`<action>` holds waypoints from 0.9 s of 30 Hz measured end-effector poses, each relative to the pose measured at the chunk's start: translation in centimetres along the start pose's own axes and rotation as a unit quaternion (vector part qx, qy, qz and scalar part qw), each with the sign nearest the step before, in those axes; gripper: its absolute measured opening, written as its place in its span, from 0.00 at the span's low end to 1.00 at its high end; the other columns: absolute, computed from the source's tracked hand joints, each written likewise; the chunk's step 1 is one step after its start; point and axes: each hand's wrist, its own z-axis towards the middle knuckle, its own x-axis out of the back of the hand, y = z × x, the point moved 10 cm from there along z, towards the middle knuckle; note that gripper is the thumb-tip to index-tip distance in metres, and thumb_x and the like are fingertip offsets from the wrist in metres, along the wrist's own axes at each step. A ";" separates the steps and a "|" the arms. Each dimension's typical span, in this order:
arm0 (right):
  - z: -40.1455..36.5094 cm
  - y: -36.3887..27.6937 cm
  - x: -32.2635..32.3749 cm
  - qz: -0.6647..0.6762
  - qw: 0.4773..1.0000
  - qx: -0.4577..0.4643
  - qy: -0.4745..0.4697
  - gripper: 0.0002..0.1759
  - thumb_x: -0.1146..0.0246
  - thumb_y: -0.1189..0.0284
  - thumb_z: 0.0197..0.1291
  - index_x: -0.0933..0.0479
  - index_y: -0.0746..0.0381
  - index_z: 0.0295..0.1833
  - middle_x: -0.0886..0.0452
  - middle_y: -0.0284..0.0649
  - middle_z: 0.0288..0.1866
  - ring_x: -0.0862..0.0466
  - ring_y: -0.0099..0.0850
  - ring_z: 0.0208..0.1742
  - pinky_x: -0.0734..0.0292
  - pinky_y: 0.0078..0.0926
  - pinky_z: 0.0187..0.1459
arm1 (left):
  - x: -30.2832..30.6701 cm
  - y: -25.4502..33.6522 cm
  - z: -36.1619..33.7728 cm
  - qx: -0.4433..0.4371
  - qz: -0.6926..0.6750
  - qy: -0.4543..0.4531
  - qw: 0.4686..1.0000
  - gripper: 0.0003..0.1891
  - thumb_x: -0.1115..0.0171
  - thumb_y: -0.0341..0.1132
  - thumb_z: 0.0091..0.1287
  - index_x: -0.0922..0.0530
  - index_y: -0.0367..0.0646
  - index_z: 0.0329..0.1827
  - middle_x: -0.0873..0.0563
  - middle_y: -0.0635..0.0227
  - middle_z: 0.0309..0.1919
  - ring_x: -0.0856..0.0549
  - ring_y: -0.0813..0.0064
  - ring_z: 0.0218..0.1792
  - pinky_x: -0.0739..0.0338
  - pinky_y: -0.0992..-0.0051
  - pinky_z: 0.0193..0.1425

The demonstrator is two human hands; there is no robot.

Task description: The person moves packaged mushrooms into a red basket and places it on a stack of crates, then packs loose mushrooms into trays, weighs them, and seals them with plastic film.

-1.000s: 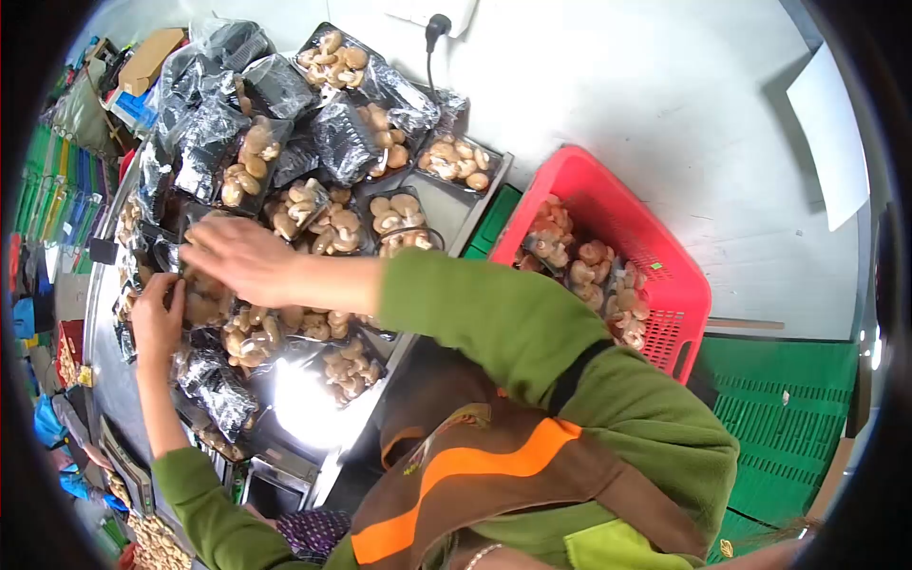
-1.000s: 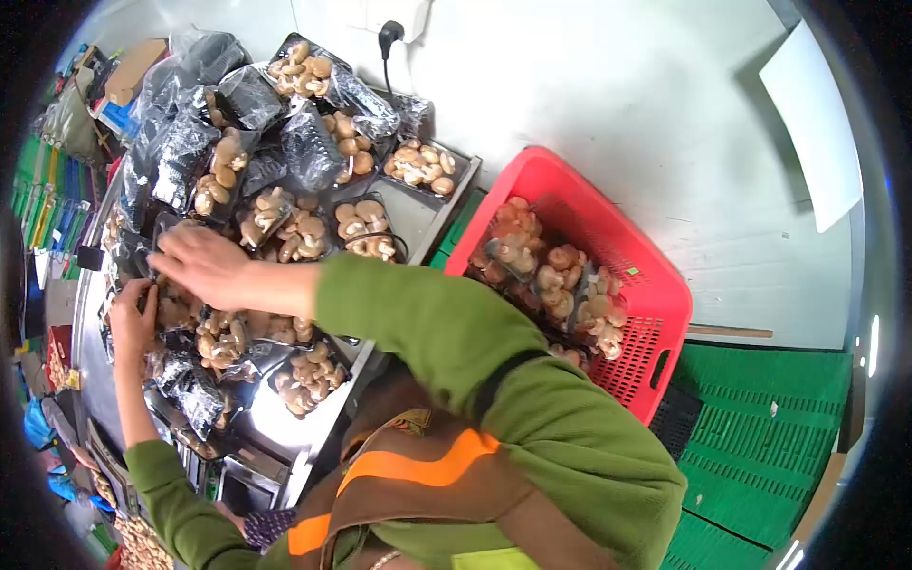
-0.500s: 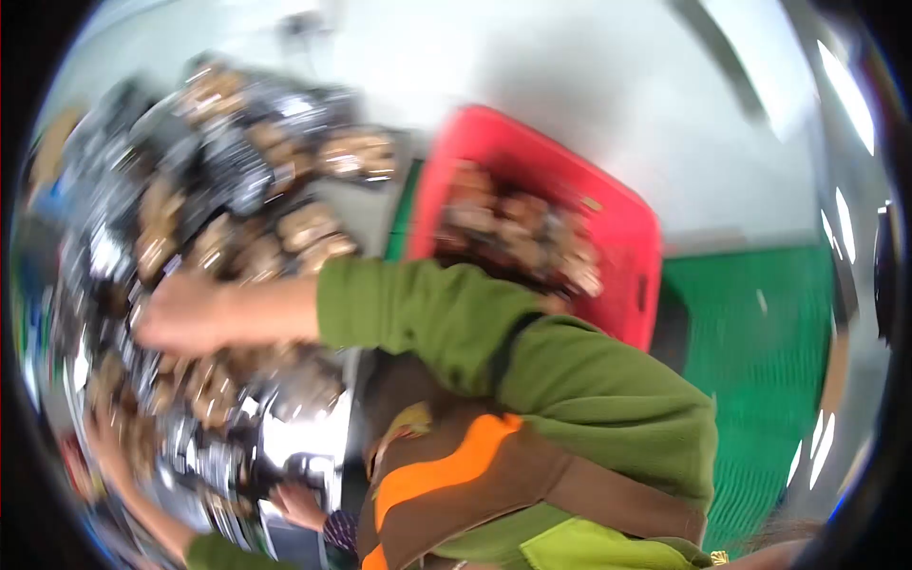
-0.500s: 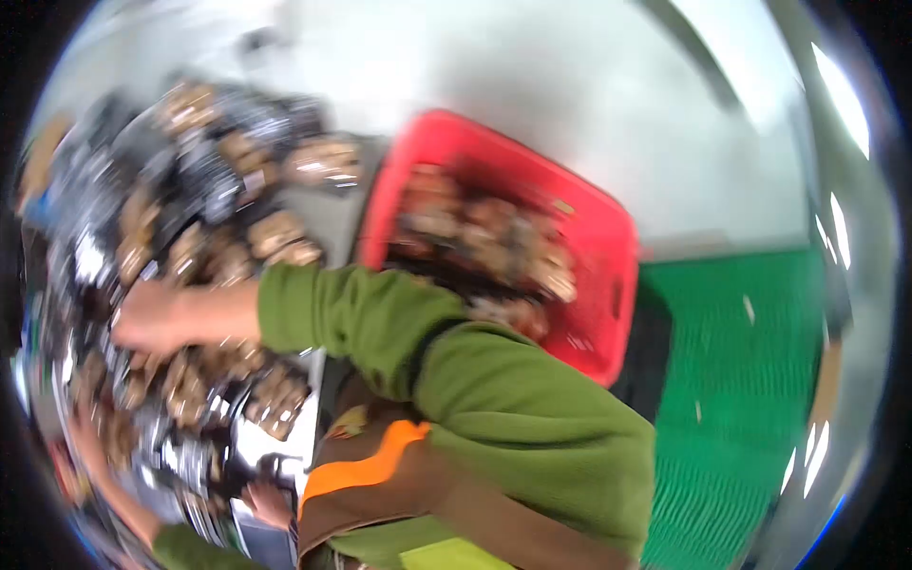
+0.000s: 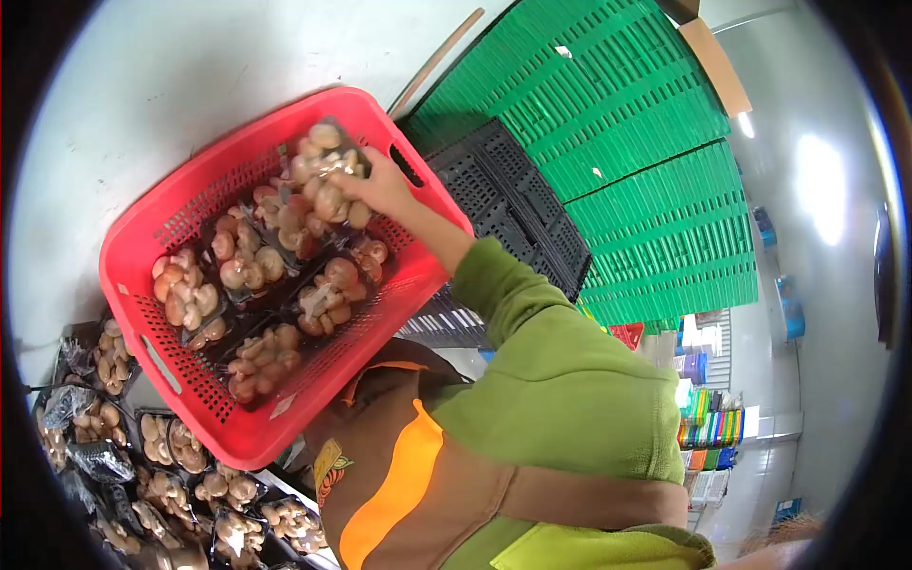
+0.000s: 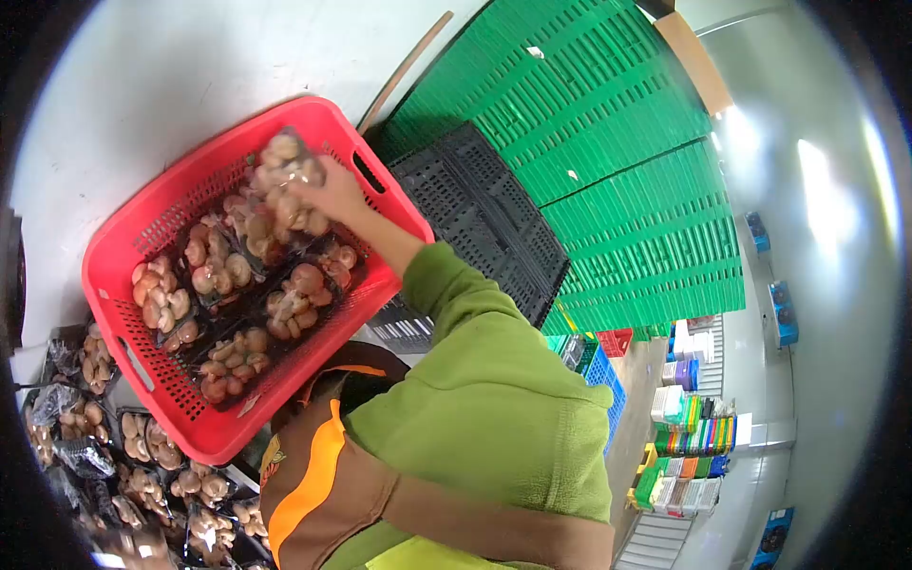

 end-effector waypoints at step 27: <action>-13.9 -5.3 -23.6 0.043 0.763 0.122 -0.633 0.37 0.26 0.67 0.49 0.32 0.67 0.63 0.23 0.36 0.56 0.26 0.24 0.56 0.32 0.24 0.60 | -16.3 -6.6 -23.9 -0.045 -0.139 0.033 0.989 0.20 0.42 0.23 0.66 0.32 0.36 0.61 0.19 0.63 0.46 0.19 0.77 0.44 0.24 0.77 0.52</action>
